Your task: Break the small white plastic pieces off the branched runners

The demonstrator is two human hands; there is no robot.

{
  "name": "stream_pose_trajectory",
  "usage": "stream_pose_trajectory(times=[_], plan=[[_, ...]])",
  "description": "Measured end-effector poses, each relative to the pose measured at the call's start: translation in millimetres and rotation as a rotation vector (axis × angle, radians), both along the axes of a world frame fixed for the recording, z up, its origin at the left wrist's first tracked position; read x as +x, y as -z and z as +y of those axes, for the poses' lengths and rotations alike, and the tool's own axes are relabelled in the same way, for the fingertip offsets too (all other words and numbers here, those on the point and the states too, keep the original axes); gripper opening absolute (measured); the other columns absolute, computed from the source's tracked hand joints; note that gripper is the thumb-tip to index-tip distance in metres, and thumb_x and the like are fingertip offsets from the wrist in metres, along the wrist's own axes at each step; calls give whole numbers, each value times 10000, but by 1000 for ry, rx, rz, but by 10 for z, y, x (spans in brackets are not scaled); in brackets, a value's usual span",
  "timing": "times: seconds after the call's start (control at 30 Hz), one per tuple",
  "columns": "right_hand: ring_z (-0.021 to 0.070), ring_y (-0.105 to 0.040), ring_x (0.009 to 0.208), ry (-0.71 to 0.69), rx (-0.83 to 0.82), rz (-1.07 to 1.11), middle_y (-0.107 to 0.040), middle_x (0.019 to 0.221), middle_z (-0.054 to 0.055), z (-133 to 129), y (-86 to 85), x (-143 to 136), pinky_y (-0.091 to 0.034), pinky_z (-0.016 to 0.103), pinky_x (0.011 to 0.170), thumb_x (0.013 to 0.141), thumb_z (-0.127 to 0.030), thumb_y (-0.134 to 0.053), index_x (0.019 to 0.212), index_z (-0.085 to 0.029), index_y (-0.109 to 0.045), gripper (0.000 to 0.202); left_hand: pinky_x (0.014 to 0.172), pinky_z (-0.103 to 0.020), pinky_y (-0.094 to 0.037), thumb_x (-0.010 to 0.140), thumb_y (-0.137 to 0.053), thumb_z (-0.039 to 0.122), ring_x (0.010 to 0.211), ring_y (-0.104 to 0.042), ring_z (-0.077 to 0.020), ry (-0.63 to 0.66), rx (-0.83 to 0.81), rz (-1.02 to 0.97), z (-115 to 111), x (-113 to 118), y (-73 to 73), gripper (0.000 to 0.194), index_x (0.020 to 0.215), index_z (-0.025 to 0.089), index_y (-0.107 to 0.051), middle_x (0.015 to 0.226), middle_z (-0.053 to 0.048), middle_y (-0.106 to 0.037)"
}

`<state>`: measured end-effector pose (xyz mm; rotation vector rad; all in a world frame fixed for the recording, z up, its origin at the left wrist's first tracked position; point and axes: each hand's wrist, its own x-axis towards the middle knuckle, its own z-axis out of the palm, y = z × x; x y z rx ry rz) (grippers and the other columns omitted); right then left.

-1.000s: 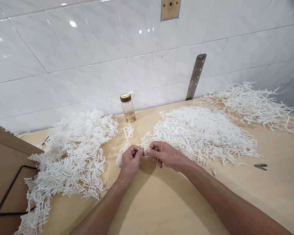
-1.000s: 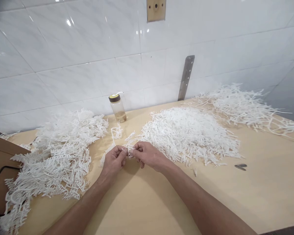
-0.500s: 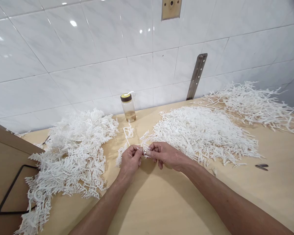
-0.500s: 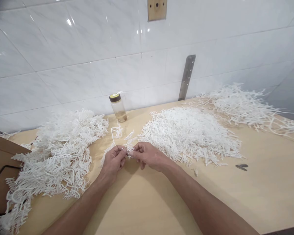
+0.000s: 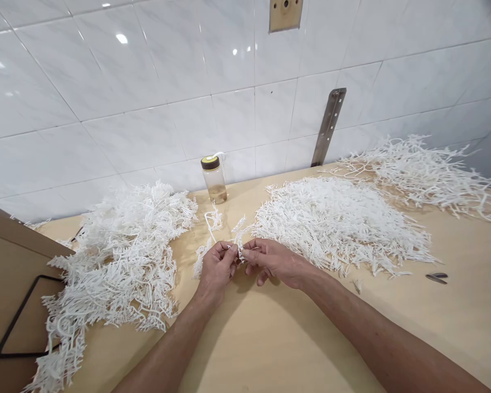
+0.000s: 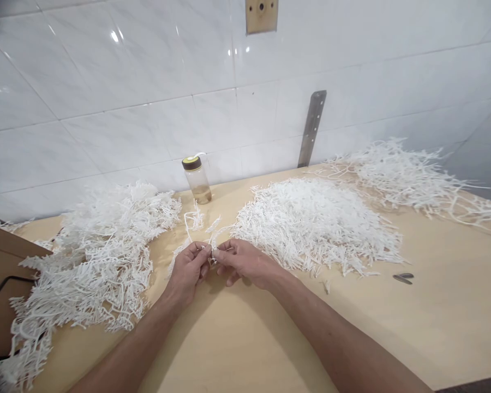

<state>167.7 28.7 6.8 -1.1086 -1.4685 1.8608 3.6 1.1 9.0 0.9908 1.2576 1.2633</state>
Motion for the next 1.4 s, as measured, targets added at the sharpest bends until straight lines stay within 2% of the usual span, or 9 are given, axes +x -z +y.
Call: stream_pose_trajectory(times=[0.3,0.57,0.73,0.83,0.97,1.1,1.23,1.3,1.4], plan=[[81,-560,456,17,-9,47,-630,693,-19,17,73,-22,-325,190,384,732,-441,-775,961,-188,-585,390,374,-176,-201,709,-749,486,351,-314,-39,20,-4,1,21,-20,33,372,773,169,-566,432,92,-437],[92,-549,554,-49,-3,83,-597,694,-8,-34,25,-65,-413,189,433,692,-484,-789,815,-176,-601,381,372,-172,-189,716,-743,477,345,-282,-36,16,-12,-44,19,-24,22,364,774,170,-556,407,97,-415],[62,-515,430,1,48,-16,-574,635,-26,-33,52,-87,-298,177,359,721,-530,-742,707,-182,-518,415,358,-172,-160,703,-751,463,346,-264,-44,31,-53,-87,31,-49,20,361,776,170,-553,383,89,-408],[79,-575,431,-9,139,-90,-587,674,-28,-58,68,-97,-250,168,335,787,-500,-677,731,-190,-522,351,356,-170,-161,690,-758,425,354,-273,-45,48,-78,-149,40,-65,6,338,750,172,-542,396,80,-421],[98,-611,435,30,241,-163,-595,699,-31,-98,80,-115,-298,169,333,863,-409,-580,806,-207,-551,212,356,-164,-174,662,-775,389,365,-289,-43,65,-101,-221,48,-75,-11,326,731,170,-543,417,76,-427],[95,-593,411,119,191,-198,-616,710,-20,-59,58,-96,-315,174,335,850,-313,-586,903,-207,-577,119,358,-162,-180,652,-793,412,377,-307,-39,71,-80,-180,44,-65,1,352,746,162,-563,454,67,-460],[111,-619,567,259,96,-45,-664,836,45,12,-14,-45,-443,197,425,859,-350,-600,945,-184,-614,187,367,-158,-186,657,-796,441,386,-305,-38,38,-54,-76,16,-25,7,375,789,160,-586,454,79,-444],[122,-606,639,244,92,35,-656,850,57,22,-40,-31,-499,221,491,858,-412,-614,933,-172,-640,253,372,-160,-194,667,-783,458,382,-304,-35,35,-49,-26,-1,-2,0,376,786,160,-587,454,81,-447],[115,-551,621,165,141,68,-599,750,15,15,-28,-37,-486,218,489,808,-446,-673,924,-170,-665,299,376,-164,-202,661,-776,463,378,-324,-33,23,-40,24,-18,23,-11,373,757,161,-580,479,67,-483]])
